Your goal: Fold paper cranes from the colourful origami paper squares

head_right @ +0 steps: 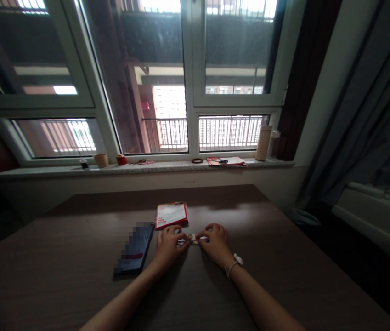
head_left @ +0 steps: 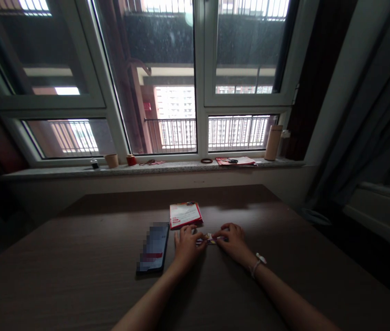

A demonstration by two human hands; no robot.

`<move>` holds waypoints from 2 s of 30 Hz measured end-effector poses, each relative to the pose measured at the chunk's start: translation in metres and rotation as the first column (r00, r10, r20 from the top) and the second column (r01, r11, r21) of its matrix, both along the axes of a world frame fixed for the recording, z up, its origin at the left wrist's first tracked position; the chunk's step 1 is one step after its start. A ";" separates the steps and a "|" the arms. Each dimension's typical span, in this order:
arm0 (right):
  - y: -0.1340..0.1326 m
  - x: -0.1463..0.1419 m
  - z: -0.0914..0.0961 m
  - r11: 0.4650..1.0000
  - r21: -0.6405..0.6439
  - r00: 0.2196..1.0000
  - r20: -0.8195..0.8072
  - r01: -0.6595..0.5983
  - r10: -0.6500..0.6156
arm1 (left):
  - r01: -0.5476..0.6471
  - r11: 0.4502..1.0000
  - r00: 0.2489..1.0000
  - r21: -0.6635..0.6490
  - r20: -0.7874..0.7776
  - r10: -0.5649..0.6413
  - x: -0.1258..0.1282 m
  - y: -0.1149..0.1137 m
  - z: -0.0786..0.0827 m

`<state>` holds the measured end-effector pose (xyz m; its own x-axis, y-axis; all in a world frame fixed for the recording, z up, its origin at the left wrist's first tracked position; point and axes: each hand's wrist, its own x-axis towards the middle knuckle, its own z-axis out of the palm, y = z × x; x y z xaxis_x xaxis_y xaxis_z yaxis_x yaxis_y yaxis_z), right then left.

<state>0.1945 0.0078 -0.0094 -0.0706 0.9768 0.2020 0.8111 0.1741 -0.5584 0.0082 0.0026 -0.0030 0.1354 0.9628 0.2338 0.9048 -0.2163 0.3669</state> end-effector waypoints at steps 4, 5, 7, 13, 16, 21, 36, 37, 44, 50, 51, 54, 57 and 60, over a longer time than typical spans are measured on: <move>-0.001 -0.005 -0.001 0.998 0.046 0.999 -0.013 0.036 -0.036 | -0.011 1.000 1.000 -0.012 0.004 0.011 0.001 0.000 0.000; -0.001 -0.006 -0.001 0.998 0.049 0.999 -0.007 0.041 -0.041 | -0.014 1.000 1.000 -0.015 0.006 0.014 0.001 0.000 0.000; -0.001 -0.009 0.000 0.998 0.036 0.999 0.013 0.044 -0.045 | -0.019 1.000 1.000 -0.018 0.008 0.019 0.002 0.001 0.000; -0.002 -0.011 0.003 0.998 0.024 0.998 0.031 0.054 -0.054 | -0.029 0.999 0.999 -0.026 0.017 0.029 0.003 0.001 0.002; -0.001 -0.012 0.003 0.999 -0.002 0.998 0.031 0.052 -0.052 | -0.035 0.999 0.999 -0.036 0.023 0.036 0.004 0.000 0.004; 0.001 -0.011 0.002 0.998 -0.021 0.998 0.031 0.062 -0.062 | -0.036 0.998 0.999 -0.049 0.020 0.037 0.005 -0.001 0.004; 0.000 -0.011 0.004 0.998 -0.023 0.998 0.031 0.053 -0.052 | 0.008 0.985 1.000 -0.175 0.024 -0.004 -0.002 0.003 0.006; 0.001 -0.011 0.004 0.998 -0.019 0.998 0.026 0.053 -0.053 | 0.019 0.982 1.000 -0.187 0.025 -0.014 -0.004 0.004 0.006; 0.000 -0.011 0.004 0.998 -0.026 0.998 0.008 0.055 -0.055 | 0.048 0.971 0.999 -0.232 -0.009 -0.051 -0.012 0.009 0.003; -0.001 -0.010 0.004 0.998 -0.036 0.999 0.003 0.054 -0.054 | 0.067 0.967 0.997 -0.244 -0.019 -0.073 -0.015 0.010 0.002; -0.001 -0.010 0.004 0.998 -0.034 0.999 0.004 0.055 -0.055 | 0.070 0.967 0.997 -0.246 -0.017 -0.077 -0.016 0.010 0.001; 0.000 -0.010 0.003 0.998 -0.023 0.998 0.013 0.054 -0.054 | 0.080 0.965 0.996 -0.248 -0.010 -0.085 -0.019 0.010 0.000; 0.000 -0.009 0.003 0.999 -0.022 0.999 0.034 0.043 -0.042 | 0.085 0.966 0.996 -0.245 -0.007 -0.090 -0.019 0.008 0.001; -0.001 -0.009 0.003 1.000 -0.014 0.998 0.054 0.022 -0.021 | 0.071 0.973 0.997 -0.219 -0.009 -0.075 -0.016 0.003 0.005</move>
<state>0.1859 0.0065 -0.0063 -0.0599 0.9811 0.1841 0.8437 0.1483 -0.5160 -0.0081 0.0061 0.0015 0.2093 0.9777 0.0159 0.8960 -0.1982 0.3974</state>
